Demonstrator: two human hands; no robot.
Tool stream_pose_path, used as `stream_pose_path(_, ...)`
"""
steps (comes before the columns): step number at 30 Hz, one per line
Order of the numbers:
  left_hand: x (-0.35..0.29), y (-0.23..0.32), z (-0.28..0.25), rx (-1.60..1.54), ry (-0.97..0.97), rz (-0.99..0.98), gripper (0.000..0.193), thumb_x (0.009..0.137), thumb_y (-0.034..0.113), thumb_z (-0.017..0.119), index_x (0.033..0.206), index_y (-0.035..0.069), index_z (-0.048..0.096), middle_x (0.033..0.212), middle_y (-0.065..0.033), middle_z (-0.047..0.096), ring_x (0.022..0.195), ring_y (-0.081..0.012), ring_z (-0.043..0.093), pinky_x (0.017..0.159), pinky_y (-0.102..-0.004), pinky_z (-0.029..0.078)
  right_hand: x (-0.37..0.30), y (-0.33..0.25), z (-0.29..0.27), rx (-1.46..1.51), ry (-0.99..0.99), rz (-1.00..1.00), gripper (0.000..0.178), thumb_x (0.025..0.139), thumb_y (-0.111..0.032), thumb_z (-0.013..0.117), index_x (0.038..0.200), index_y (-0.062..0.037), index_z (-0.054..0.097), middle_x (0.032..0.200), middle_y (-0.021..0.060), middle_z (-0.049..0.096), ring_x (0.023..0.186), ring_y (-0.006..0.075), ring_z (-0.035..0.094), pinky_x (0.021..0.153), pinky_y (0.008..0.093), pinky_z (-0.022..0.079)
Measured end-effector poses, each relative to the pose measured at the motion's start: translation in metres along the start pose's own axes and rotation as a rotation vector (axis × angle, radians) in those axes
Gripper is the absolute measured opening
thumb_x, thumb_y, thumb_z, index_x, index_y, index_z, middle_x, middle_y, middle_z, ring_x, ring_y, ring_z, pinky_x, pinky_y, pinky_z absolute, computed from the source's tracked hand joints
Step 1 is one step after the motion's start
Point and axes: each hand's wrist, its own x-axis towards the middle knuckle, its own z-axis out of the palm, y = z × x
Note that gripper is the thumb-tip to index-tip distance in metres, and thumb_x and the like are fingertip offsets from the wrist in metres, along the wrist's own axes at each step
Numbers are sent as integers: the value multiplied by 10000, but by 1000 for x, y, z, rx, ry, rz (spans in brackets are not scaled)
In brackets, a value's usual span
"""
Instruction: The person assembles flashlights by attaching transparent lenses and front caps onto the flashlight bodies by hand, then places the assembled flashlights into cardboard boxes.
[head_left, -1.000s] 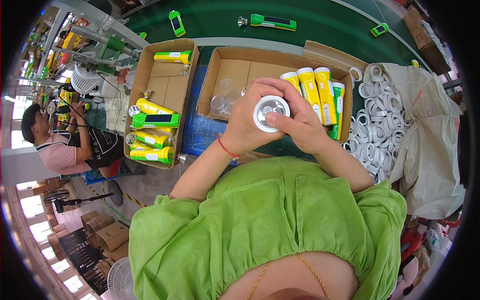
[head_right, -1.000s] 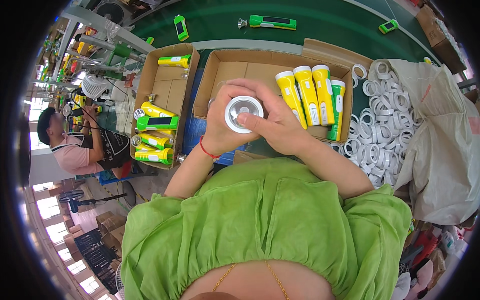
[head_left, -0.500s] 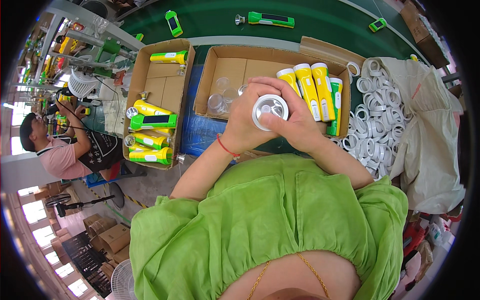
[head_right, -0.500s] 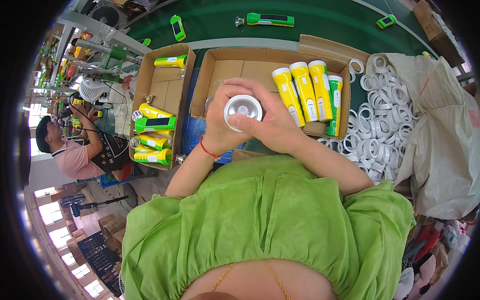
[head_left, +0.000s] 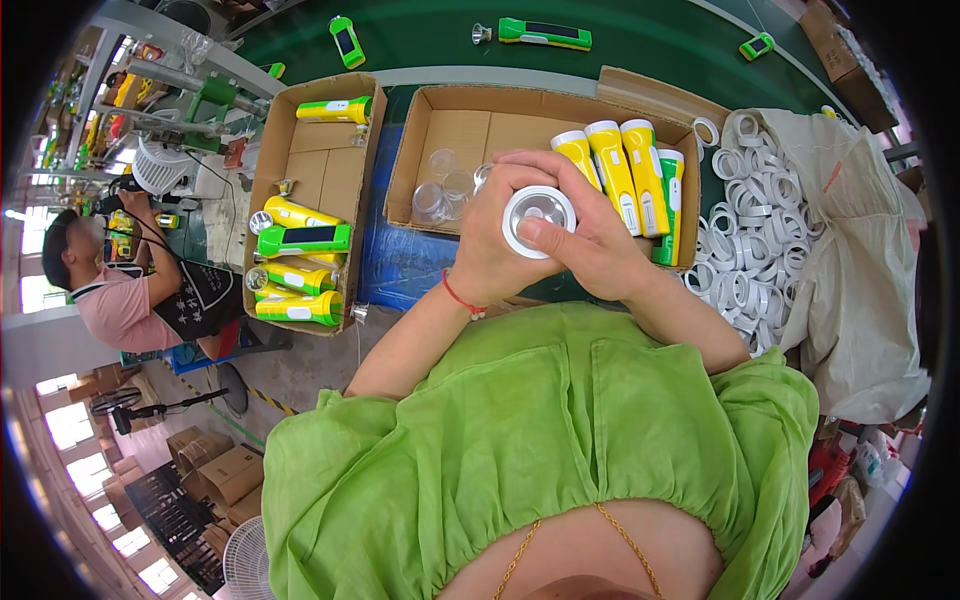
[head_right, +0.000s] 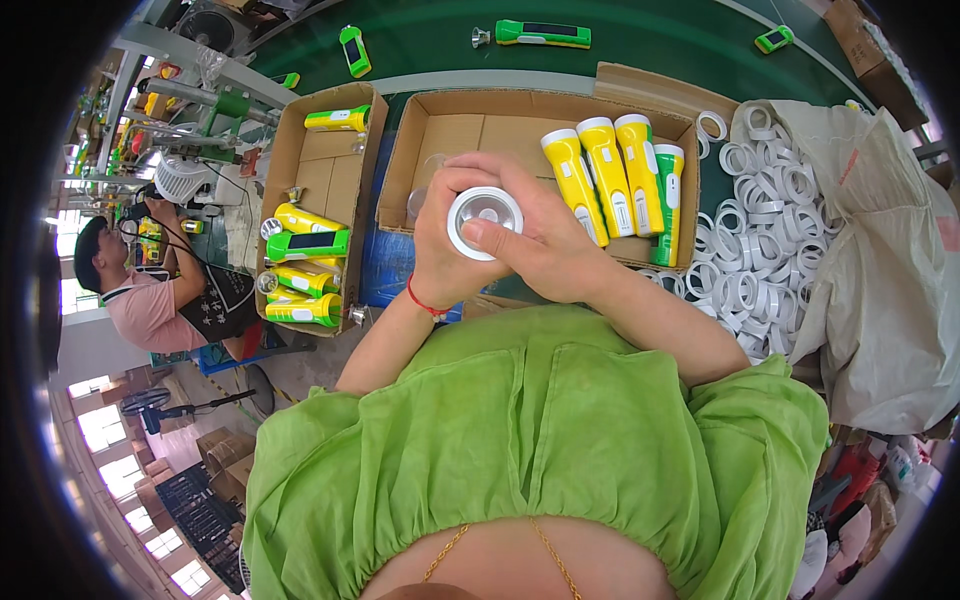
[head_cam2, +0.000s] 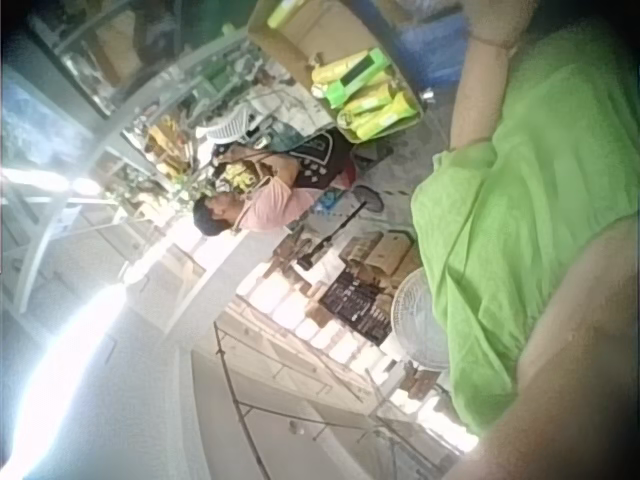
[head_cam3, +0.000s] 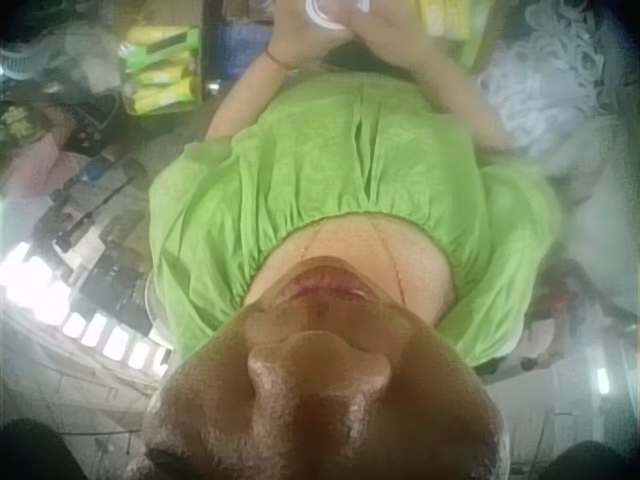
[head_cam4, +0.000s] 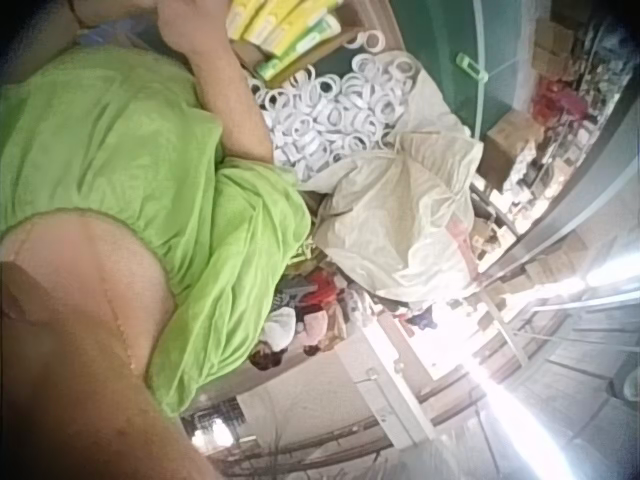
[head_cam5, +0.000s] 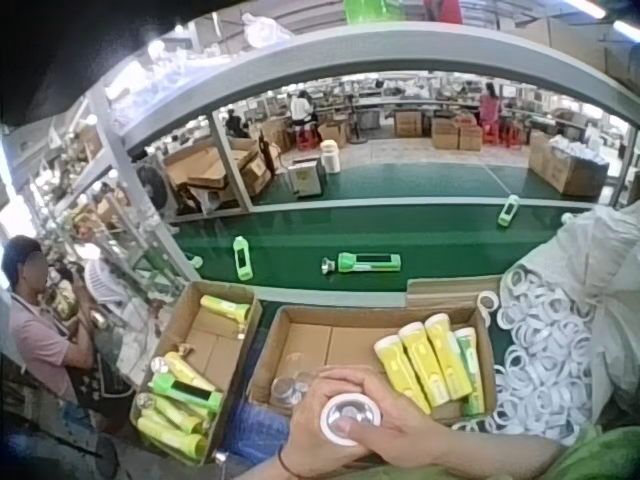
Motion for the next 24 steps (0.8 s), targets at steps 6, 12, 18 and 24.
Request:
stream_pose_path(6, 2, -1, -7, -72, -54, -25, 568, 554, 93, 810, 1037, 99, 512, 992, -63, 568, 867, -214, 593, 735, -310, 489, 1, -6, -2, 384, -42, 173, 566, 853, -171, 632, 1323, -8, 364, 1241, 89, 477, 1142, 152, 477, 961, 291, 399)
stream_pose_path(12, -4, -10, -3, -51, -52, -27, 559, 553, 90, 811, 1031, 101, 522, 1004, -73, 570, 874, -222, 601, 733, -310, 496, -1, 1, 5, 222, 74, 170, 518, 817, -52, 630, 1295, -35, 433, 1152, 55, 540, 1072, 131, 521, 926, 286, 432)
stream_pose_path(18, -3, -10, -3, -72, -56, -61, 565, 548, 90, 817, 1031, 103, 523, 990, -71, 567, 883, -217, 601, 743, -301, 495, 1, 1, 7, 294, 113, 165, 476, 817, -37, 625, 1266, -28, 468, 1140, 59, 554, 1058, 121, 527, 919, 268, 433)
stream_pose_path(24, -3, -17, -12, -276, 24, -198, 534, 623, 97, 809, 1057, 60, 500, 972, -53, 587, 893, -148, 592, 757, -288, 496, 1, 29, -8, 162, 105, -1, 668, 777, -157, 711, 1345, -37, 381, 1190, 83, 550, 1101, 207, 532, 948, 331, 423)
